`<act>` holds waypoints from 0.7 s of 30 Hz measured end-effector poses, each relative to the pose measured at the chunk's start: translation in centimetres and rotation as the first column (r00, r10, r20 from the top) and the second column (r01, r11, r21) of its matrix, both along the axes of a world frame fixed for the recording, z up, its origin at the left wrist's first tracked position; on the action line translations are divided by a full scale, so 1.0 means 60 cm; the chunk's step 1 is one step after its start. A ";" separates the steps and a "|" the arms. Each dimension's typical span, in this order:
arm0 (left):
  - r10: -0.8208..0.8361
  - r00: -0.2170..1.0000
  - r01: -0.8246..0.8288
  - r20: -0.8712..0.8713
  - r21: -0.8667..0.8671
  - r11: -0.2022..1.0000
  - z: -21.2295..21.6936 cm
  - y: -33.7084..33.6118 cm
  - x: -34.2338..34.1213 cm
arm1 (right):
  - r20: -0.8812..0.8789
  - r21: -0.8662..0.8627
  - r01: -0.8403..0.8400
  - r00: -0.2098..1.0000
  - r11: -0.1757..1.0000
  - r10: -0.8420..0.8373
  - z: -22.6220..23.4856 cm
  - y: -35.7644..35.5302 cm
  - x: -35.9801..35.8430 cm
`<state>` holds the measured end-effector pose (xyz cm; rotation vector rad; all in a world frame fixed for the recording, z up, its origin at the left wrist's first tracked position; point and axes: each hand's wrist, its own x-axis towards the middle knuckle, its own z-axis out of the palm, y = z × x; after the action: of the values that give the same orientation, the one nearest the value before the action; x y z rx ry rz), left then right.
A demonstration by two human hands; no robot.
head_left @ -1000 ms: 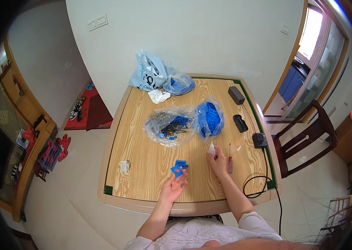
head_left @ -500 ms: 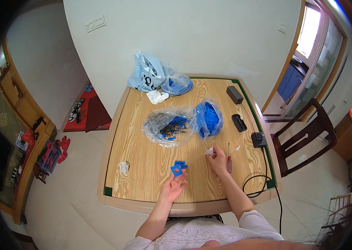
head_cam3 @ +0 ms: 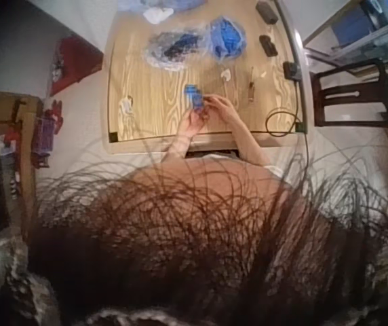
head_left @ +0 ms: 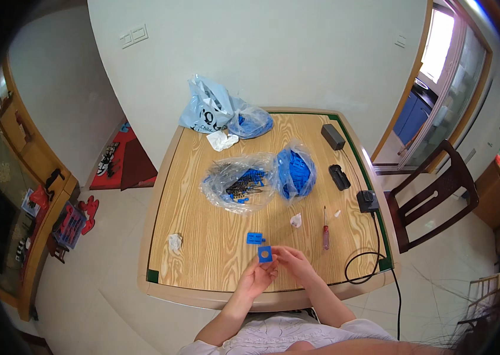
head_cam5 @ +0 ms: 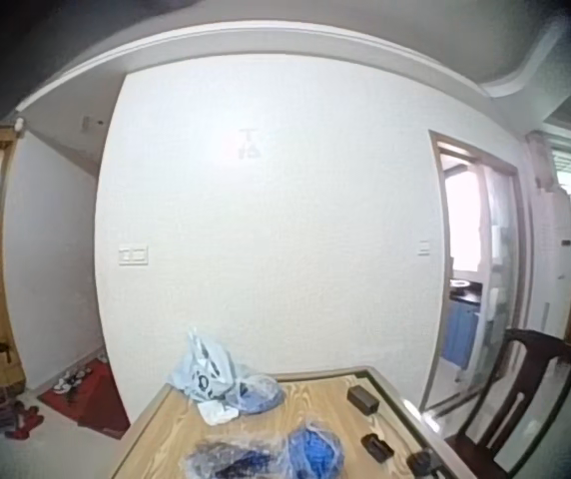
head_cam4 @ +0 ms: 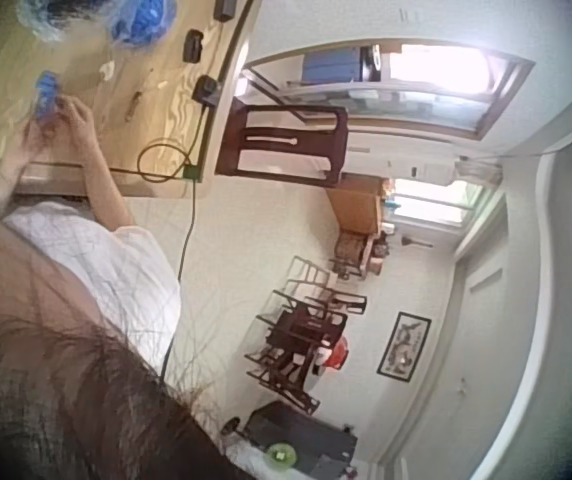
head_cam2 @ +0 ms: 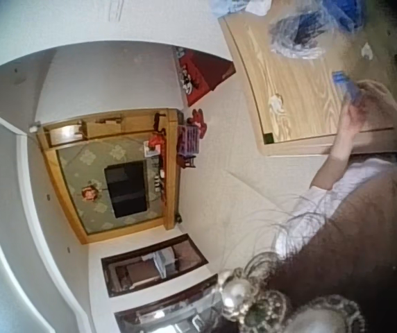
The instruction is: The person assembles small blue plastic housings and white inner components on a table using a screwdriver to secure them with small screws.
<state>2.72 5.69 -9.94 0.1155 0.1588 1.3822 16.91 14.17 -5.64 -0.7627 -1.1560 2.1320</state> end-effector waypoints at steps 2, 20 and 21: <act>-0.003 1.000 0.003 0.006 -0.010 1.000 0.005 -0.001 0.012 | -0.095 -0.110 -0.111 0.990 0.988 0.101 -0.019 0.006 0.001; -0.033 0.996 0.036 0.084 -0.035 0.999 0.035 -0.007 0.044 | -0.423 -0.273 -0.431 0.857 0.860 0.295 -0.076 0.029 0.003; -0.063 0.997 0.064 0.036 -0.037 0.997 0.043 -0.009 0.041 | -0.431 -0.349 -0.432 0.862 0.832 0.267 -0.082 0.036 0.004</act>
<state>5.16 5.14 -7.37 0.0637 0.1515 1.3165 17.17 16.30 -10.54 -0.3037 -0.6574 2.7576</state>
